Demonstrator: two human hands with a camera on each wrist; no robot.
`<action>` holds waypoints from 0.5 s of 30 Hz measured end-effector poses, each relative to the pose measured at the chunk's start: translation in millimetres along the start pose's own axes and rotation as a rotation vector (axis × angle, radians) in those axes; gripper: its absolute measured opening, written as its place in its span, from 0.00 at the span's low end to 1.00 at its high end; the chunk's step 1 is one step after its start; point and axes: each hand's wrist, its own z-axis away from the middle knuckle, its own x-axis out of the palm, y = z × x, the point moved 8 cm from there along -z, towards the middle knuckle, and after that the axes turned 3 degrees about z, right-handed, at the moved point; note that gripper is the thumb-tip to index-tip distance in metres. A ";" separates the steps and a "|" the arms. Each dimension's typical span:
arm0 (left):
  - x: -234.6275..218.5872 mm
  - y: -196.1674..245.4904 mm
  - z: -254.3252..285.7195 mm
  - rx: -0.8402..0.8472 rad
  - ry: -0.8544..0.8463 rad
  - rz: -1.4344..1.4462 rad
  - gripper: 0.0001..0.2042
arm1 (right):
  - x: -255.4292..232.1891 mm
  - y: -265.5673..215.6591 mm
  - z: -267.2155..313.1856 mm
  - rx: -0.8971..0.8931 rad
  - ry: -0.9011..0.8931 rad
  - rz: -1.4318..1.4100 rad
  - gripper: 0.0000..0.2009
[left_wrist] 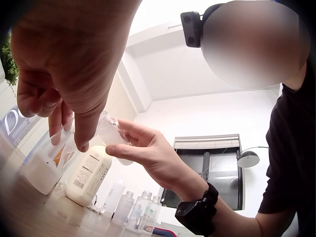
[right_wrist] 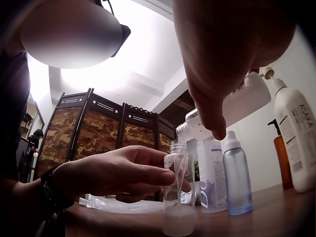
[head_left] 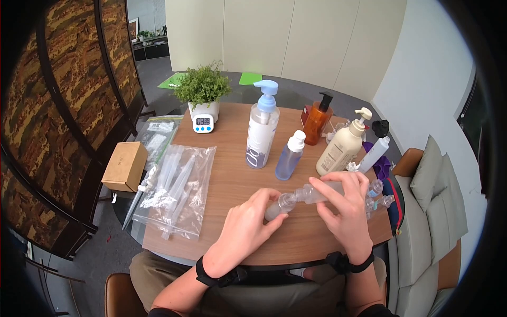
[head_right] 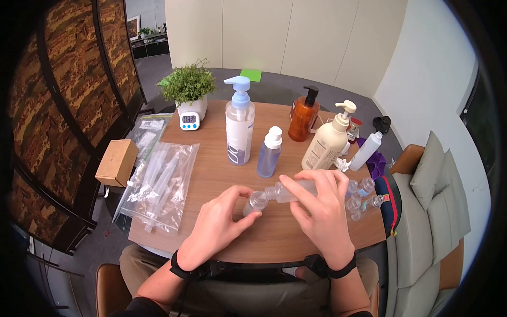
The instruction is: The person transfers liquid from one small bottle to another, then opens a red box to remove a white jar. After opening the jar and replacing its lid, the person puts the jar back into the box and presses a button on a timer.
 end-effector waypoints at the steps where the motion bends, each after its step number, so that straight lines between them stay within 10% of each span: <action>1: 0.3 -0.2 0.2 -0.004 -0.004 0.000 0.21 | 0.2 0.1 0.1 -0.001 0.001 0.005 0.28; 15: 1.1 1.6 -0.2 0.004 -0.012 -0.014 0.20 | -0.4 0.8 1.3 0.003 -0.002 0.014 0.29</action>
